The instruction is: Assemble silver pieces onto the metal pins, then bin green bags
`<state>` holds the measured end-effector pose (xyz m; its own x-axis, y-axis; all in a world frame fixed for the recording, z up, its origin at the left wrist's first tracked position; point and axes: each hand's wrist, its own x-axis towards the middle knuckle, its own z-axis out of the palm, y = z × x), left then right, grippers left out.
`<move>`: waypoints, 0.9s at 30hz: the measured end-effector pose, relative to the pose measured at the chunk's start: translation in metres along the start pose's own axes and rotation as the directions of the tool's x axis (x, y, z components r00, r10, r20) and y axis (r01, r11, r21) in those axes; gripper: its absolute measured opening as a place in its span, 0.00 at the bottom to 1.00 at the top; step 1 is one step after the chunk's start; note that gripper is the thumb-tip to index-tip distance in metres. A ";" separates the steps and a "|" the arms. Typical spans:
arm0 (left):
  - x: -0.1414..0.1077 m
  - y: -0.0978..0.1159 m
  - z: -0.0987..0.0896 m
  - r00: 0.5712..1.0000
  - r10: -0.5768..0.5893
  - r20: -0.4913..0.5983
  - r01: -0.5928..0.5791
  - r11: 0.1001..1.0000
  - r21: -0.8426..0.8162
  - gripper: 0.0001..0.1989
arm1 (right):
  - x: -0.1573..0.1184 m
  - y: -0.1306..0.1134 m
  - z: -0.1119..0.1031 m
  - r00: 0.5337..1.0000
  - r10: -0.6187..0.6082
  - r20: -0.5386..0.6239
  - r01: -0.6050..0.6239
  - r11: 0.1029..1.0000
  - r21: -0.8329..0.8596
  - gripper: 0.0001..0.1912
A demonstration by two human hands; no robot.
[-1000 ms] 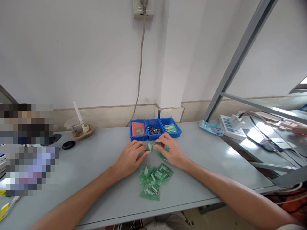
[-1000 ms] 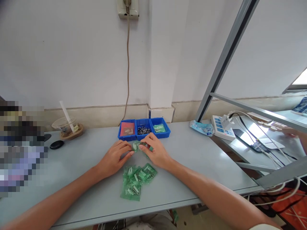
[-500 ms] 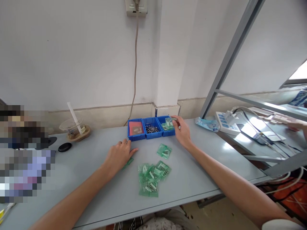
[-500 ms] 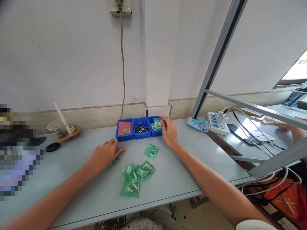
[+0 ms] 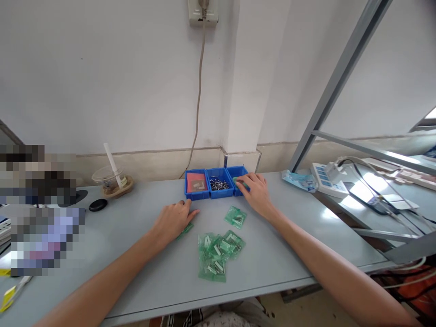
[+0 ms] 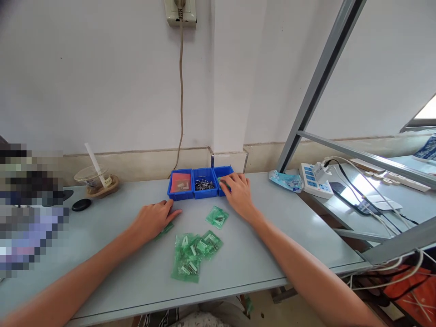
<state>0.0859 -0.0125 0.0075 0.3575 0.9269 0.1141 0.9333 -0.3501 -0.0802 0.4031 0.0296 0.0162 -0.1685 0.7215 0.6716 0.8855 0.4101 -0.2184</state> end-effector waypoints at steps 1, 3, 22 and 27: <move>0.000 0.000 0.001 1.000 0.000 -0.004 0.000 1.000 -0.001 0.24 | 0.000 -0.001 0.000 0.999 -0.030 0.019 0.030 1.000 0.000 0.14; 0.001 0.001 0.001 1.000 -0.001 -0.006 0.001 1.000 0.001 0.23 | 0.000 -0.001 0.000 0.998 -0.053 0.044 0.053 0.999 0.001 0.14; -0.011 0.004 -0.015 0.997 -0.073 0.038 0.069 0.994 0.080 0.22 | -0.001 0.006 0.001 0.999 0.020 -0.043 -0.016 0.996 0.083 0.17; -0.014 0.009 -0.011 0.987 -0.153 0.055 0.150 0.987 0.058 0.21 | -0.002 0.000 -0.004 0.998 0.027 -0.057 -0.023 0.997 0.067 0.17</move>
<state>0.0890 -0.0303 0.0157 0.2080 0.9756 0.0709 0.9728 -0.1987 -0.1193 0.4050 0.0257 0.0178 -0.1195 0.6997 0.7044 0.8580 0.4298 -0.2814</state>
